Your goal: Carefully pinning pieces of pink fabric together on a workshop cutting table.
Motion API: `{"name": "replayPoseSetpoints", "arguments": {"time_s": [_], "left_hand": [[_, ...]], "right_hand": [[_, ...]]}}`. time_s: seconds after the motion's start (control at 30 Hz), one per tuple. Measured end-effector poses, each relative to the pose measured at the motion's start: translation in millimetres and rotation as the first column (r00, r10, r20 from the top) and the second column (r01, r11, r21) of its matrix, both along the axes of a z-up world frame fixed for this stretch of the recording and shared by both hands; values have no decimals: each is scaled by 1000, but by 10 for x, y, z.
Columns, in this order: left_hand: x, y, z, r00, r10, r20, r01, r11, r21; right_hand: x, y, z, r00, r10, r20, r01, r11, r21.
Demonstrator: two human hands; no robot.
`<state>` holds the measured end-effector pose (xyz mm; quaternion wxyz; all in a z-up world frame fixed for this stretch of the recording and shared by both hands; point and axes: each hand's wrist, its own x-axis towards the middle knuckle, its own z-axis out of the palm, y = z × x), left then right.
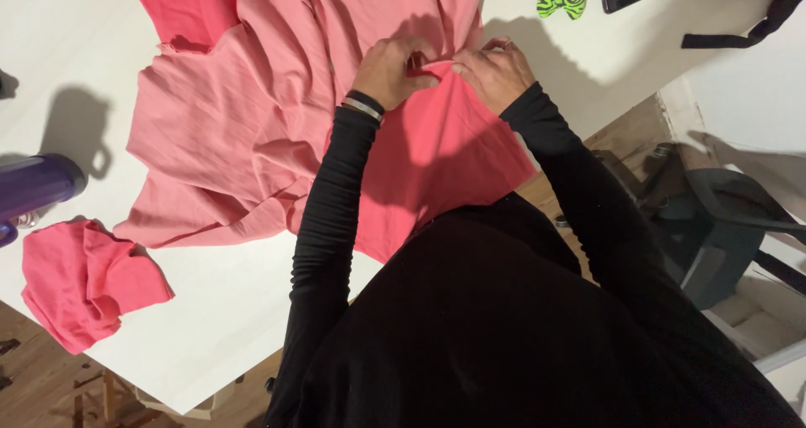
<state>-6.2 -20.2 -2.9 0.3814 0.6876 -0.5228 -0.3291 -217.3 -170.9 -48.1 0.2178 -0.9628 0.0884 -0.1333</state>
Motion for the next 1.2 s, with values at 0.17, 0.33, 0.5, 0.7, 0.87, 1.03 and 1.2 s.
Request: {"name": "replayPoseSetpoints", "arguments": {"time_s": [0.17, 0.33, 0.5, 0.7, 0.87, 1.03, 1.2], "left_hand": [[-23, 27, -186, 999, -10, 38, 8, 999, 38], [-35, 71, -163, 1000, -22, 16, 22, 1000, 13], [-90, 104, -139, 998, -23, 63, 22, 1000, 18], [-192, 95, 22, 994, 39, -100, -27, 993, 119], [-199, 127, -228, 997, 38, 61, -35, 999, -38], [-217, 113, -259, 992, 117, -48, -120, 992, -47], [-233, 141, -250, 975, 205, -91, -207, 978, -16]], "right_hand": [[-66, -24, -28, 998, -3, -60, 3, 1000, 10], [-51, -29, -40, 996, 11, -85, -10, 1000, 10], [-75, -44, -46, 999, 38, -32, -37, 999, 36], [-61, -41, -24, 999, 33, -23, -32, 998, 54], [-39, -40, 25, 999, 48, -10, -47, 999, 25], [-57, -57, 19, 999, 34, -42, -32, 997, 63], [-49, -26, -51, 999, 35, -30, -32, 996, 77]]}}
